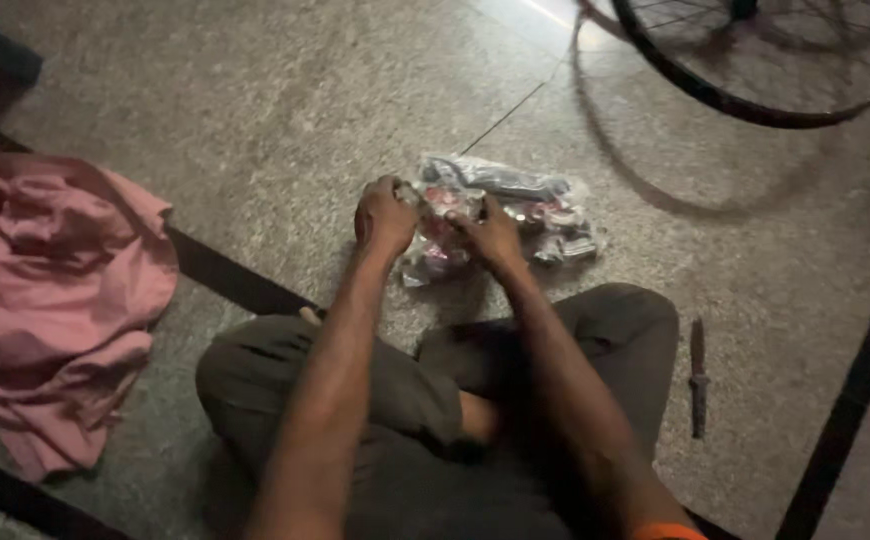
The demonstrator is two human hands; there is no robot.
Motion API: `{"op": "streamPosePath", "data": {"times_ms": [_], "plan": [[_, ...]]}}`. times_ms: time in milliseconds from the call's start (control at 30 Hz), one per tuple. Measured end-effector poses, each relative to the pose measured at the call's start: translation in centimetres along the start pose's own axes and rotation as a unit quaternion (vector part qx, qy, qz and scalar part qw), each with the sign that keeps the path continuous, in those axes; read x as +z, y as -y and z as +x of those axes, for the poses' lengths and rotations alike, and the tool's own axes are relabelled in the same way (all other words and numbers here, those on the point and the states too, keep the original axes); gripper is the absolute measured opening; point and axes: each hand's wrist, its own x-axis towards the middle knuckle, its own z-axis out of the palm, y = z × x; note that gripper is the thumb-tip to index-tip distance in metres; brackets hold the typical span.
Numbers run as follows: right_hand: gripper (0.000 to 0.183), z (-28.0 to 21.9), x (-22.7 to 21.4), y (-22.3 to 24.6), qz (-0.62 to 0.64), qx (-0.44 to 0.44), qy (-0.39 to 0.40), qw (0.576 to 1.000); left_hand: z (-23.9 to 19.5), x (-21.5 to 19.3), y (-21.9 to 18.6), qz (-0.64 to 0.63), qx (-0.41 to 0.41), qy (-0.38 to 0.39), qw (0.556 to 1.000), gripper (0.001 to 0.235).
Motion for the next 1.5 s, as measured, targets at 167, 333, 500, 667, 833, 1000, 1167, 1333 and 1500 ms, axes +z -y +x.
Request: {"op": "streamPosePath", "data": {"times_ms": [167,333,500,667,833,1000,1167,1333,1500], "plan": [[0.043,1.1,4.7,-4.7,0.136,0.129,0.023,0.982,0.8,1.6,3.3,-0.115,-0.131,-0.032,0.984,0.045],[0.032,0.9,3.8,-5.4,0.167,-0.006,0.107,0.98,3.6,4.0,4.7,-0.322,-0.119,0.005,0.939,0.028],[0.042,0.5,-1.5,1.1,0.297,-0.057,0.142,0.942,3.8,4.0,2.9,-0.306,-0.06,0.024,0.95,0.023],[0.042,-1.0,-4.1,4.8,0.069,0.01,0.213,0.975,1.2,2.7,-1.6,-0.233,-0.101,0.145,0.956,0.042],[0.039,-0.4,-3.1,1.7,-0.03,-0.013,0.153,0.988,1.9,5.7,1.9,-0.31,-0.016,0.178,0.934,0.048],[0.046,0.4,-4.5,2.6,0.029,0.018,0.144,0.989,2.1,7.8,4.5,-0.273,0.037,0.145,0.95,0.023],[0.037,0.2,-4.1,2.3,0.075,-0.06,0.133,0.986,0.7,7.2,1.8,-0.28,0.011,0.173,0.944,0.027],[0.026,0.8,-3.2,-0.3,0.176,0.084,0.052,0.979,0.3,4.9,0.1,-0.206,0.12,0.191,0.952,0.039],[0.028,1.3,-3.5,-0.4,0.349,0.122,0.05,0.928,0.4,6.4,1.3,-0.148,0.057,0.122,0.98,0.03]]}}
